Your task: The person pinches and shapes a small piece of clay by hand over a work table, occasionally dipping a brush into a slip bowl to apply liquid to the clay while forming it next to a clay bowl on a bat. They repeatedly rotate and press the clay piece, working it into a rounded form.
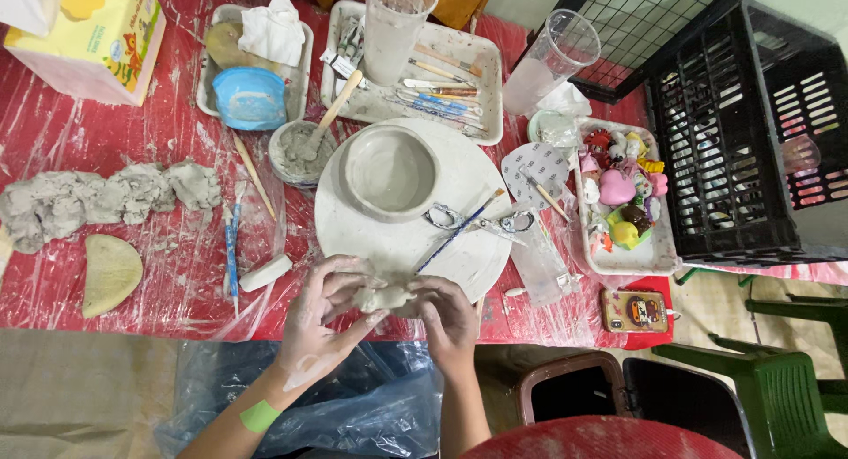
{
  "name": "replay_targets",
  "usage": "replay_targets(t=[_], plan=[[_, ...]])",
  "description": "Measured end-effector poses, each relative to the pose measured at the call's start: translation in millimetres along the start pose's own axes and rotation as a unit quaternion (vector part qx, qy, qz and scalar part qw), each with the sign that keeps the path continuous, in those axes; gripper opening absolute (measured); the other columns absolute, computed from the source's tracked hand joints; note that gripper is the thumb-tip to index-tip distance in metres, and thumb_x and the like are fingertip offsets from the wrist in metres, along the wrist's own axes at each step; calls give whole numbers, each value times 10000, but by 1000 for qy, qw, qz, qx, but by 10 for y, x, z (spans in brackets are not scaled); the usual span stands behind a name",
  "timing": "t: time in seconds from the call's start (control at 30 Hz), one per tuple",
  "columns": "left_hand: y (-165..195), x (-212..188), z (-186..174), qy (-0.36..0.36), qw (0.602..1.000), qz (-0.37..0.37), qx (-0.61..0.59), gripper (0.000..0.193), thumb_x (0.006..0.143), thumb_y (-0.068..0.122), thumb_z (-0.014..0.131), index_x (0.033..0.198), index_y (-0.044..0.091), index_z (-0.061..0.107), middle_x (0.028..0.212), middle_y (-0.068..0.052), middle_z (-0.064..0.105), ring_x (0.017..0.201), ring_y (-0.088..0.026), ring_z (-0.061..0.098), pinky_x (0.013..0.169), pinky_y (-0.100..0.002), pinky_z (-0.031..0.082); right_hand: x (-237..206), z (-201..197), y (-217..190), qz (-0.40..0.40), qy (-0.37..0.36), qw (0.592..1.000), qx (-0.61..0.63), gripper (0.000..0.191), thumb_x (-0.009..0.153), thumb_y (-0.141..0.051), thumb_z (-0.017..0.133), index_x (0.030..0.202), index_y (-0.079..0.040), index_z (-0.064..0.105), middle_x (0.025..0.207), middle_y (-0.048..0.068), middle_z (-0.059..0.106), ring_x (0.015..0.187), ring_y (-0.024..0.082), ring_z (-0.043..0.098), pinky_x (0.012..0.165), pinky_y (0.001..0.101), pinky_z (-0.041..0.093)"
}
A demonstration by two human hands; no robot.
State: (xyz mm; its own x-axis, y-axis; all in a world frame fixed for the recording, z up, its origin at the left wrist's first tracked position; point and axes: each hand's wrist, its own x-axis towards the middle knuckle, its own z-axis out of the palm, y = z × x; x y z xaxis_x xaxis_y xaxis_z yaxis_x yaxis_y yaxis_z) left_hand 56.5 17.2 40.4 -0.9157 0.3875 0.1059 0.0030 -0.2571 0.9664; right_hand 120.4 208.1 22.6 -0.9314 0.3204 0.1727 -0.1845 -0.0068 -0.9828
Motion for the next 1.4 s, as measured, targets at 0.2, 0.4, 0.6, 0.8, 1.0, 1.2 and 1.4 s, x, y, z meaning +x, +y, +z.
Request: replay_targets(t=[0.2,0.4,0.6,0.8,1.0,1.2,1.4], plan=[[-85,126,-104,-43,959,167,224,549,851,59,781,1313,81,485,1311,-104,635,1350,-262,592,1100,-410,520,135,-5,-199,30,-23,966,-255,184,876,-36,742,1058,-12,727,1113,65,764,841,137,769,705,257,619],[35,173,-154,-92,883,176,425,476,781,274,770,1235,171,669,1214,-8,672,1350,-264,475,1181,-540,168,281,17,-471,71,-116,956,-260,234,869,2,711,1095,-33,760,1174,83,709,894,147,761,735,249,636],[-2,203,-121,-67,881,170,435,349,819,289,817,1146,221,717,1134,53,720,1341,-202,513,1166,-517,207,303,30,-526,86,-116,949,-282,194,862,-13,751,1053,-39,777,1160,87,729,848,146,768,717,260,633],[-112,190,-93,-39,911,145,383,336,739,179,840,1058,215,740,1040,66,745,1325,-204,540,1162,-519,209,165,157,-385,8,-60,960,-274,206,854,29,730,1046,-41,757,1251,118,712,955,164,780,729,263,668],[-119,189,-39,-34,918,127,374,338,712,162,853,1033,206,757,1012,51,751,1292,-199,570,1142,-504,232,118,193,-337,-50,-29,943,-327,295,812,73,684,1072,-38,770,1325,162,689,1016,208,759,765,278,662],[-167,184,-43,-25,927,136,350,338,712,190,876,1023,182,744,1017,39,743,1261,-212,576,1148,-514,242,192,29,-415,24,-54,949,-308,290,804,15,794,1086,-29,742,1250,111,710,949,158,764,716,259,640],[-212,160,-31,-42,962,68,259,322,790,166,842,1089,188,726,1098,45,739,1335,-234,561,1127,-415,403,145,80,-307,14,-35,944,-329,219,834,30,779,1038,-50,780,1116,67,749,773,106,744,619,229,609]])
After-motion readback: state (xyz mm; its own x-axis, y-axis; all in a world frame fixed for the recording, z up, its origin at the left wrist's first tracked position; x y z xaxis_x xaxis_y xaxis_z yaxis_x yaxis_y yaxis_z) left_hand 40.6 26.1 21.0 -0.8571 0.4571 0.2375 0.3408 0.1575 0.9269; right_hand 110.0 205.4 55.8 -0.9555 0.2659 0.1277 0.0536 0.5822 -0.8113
